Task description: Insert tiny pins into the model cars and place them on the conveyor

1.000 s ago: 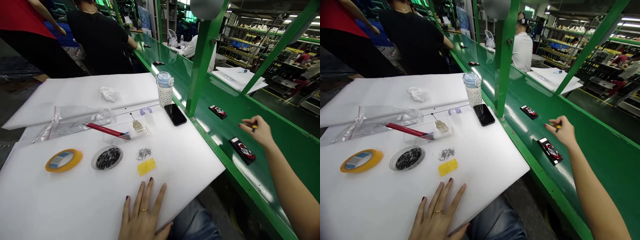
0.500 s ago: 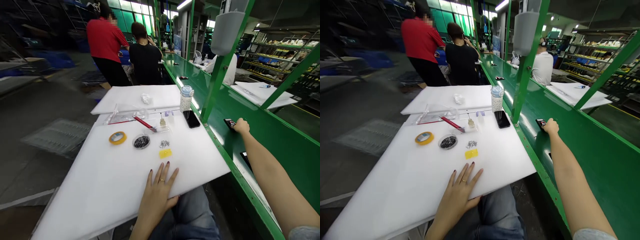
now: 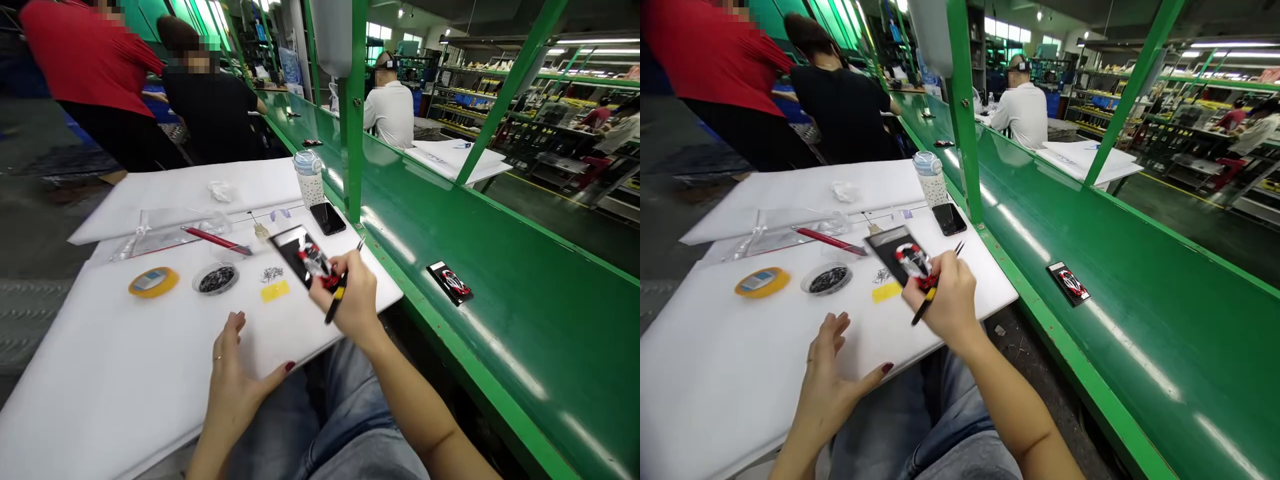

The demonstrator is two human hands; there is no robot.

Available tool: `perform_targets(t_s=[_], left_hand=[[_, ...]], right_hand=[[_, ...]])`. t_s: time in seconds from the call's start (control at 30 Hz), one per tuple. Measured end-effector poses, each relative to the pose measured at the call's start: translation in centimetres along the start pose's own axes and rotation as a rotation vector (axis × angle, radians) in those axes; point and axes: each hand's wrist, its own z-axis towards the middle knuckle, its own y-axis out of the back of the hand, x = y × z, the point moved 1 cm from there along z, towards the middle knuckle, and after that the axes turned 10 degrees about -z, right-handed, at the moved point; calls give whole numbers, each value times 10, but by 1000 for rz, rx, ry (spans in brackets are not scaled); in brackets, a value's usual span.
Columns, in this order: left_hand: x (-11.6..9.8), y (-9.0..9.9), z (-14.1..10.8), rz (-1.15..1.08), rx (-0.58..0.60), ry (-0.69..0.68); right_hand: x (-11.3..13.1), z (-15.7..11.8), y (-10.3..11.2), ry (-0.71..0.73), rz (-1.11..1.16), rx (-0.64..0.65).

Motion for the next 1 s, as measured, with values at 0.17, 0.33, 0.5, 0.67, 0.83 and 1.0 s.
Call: perform_targets(t_s=[0.17,0.33,0.5,0.67,0.83,1.0], left_hand=[[-17,11,-18,23,-120,-20],[-3,29,-31,218,-54,15],[23,41,-35,420,229,-205],[13,49,-24,340,163,-156],[2,56,-11,65,214,-87],[5,50,-1,-41,214,-84]], right_hand=[[12,-50,-27,149,-32,168],[28,-80,-63,254,-256,427],[25,-64,-55,276,-143,559],[8,71,-75,261,-140,387],[22,169,-152,293,-400,370],[32,180,-169,349,-476,290]])
